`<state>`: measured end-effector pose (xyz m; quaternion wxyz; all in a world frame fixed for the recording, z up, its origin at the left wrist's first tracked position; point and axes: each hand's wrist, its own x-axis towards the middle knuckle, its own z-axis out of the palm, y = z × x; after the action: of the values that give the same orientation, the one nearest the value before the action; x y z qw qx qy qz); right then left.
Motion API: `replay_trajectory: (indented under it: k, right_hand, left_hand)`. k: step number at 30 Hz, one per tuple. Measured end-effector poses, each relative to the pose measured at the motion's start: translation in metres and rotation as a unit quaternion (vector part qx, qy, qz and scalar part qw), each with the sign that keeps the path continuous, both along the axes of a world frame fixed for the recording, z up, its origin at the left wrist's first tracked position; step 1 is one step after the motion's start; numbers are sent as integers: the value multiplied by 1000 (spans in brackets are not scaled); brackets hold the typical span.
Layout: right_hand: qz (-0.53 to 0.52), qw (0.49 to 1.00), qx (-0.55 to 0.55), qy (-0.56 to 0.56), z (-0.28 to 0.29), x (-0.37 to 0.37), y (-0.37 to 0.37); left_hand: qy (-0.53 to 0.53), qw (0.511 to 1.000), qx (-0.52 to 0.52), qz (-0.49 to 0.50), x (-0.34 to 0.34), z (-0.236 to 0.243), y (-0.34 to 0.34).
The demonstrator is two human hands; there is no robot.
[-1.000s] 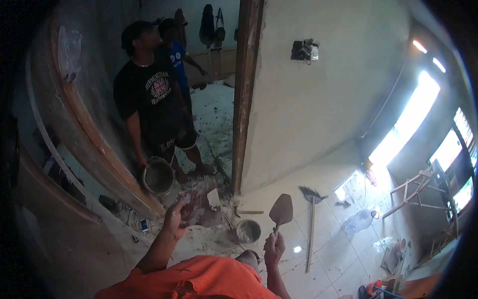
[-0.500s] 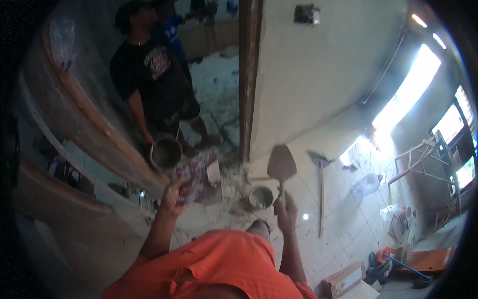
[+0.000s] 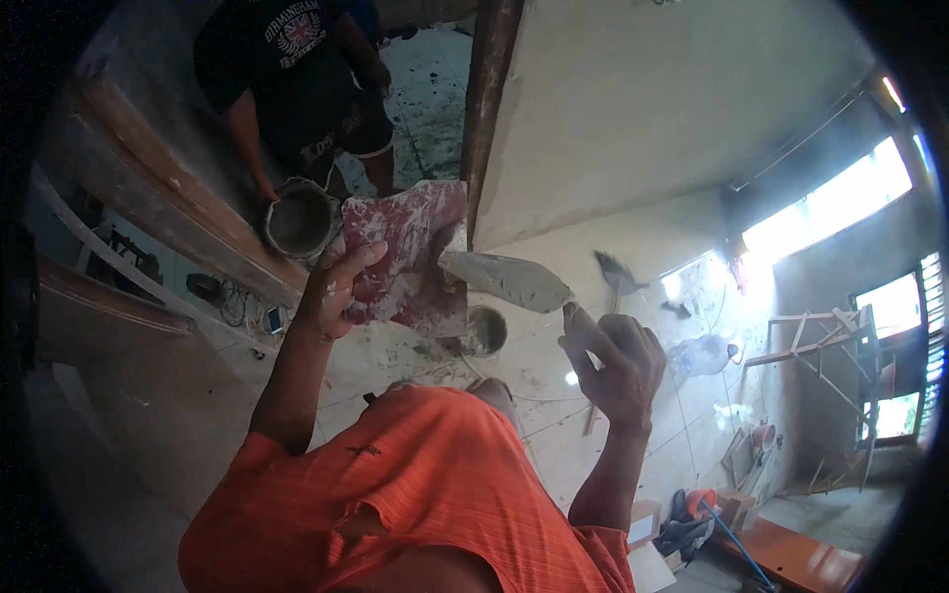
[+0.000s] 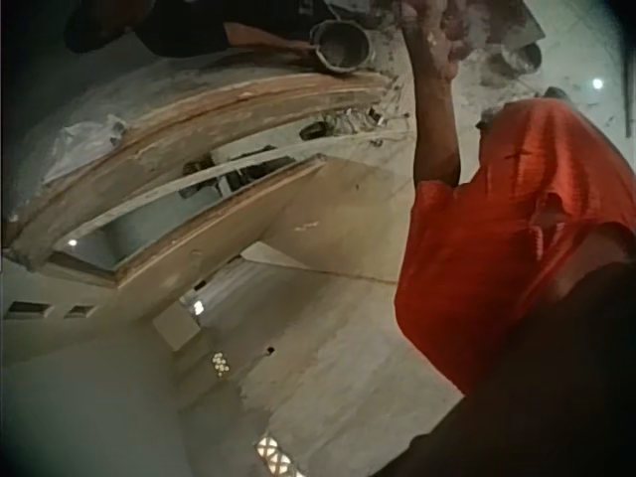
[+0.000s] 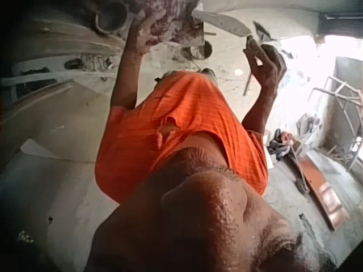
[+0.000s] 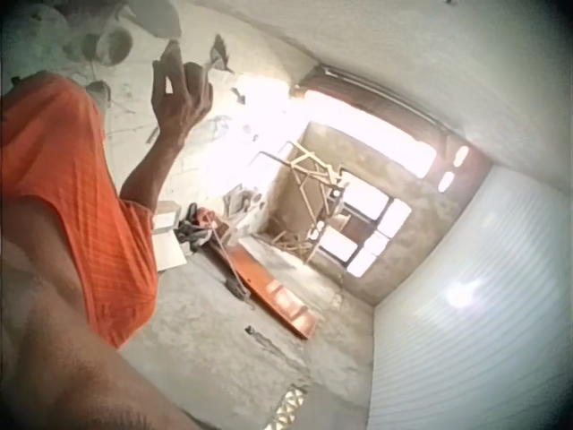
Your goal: The person applies plaster to a wall and a door frame using a trowel and a small board. The person scoops plaster from the board onto the trowel and smooths it onto the surface.
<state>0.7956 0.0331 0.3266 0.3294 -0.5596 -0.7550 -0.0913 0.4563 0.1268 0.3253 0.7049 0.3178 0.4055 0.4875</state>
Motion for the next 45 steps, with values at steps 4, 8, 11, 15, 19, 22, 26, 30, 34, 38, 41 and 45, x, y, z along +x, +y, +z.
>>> replay_trajectory:
  k: [4,8,11,15,19,22,26,30,34,38,41,45]
  right_hand:
    - [-4,999,6,-49,14,42,26]
    - [4,998,62,-29,5,76,55]
    - [15,994,105,12,-5,85,85]
    - [54,976,163,135,-27,87,132]
    - [97,928,116,341,-67,65,191]
    - [109,897,53,425,-72,46,223]
    - [137,809,-28,570,-86,31,259]
    - [147,848,-34,508,-117,41,291]
    - [87,902,-32,422,-124,51,326]
    - [75,928,-33,363,-141,60,350]
    - [138,951,-2,277,-139,83,383]
    - [141,973,-48,174,-137,123,428]
  left_hand:
    - [-45,993,100,-32,40,-3,13]
    - [-54,989,133,-44,74,10,23]
    - [-22,989,141,-44,88,20,24]
    - [-36,994,95,-42,103,24,36]
    - [-123,991,46,-29,117,18,59]
    - [-92,995,36,-5,112,10,87]
    - [-106,994,10,13,97,-10,123]
    - [-103,994,22,13,83,-4,154]
    - [-118,993,5,10,72,-10,193]
    - [-101,992,10,71,66,-23,199]
    - [-143,984,-5,104,67,-40,204]
    - [-125,973,-14,194,92,-49,214]
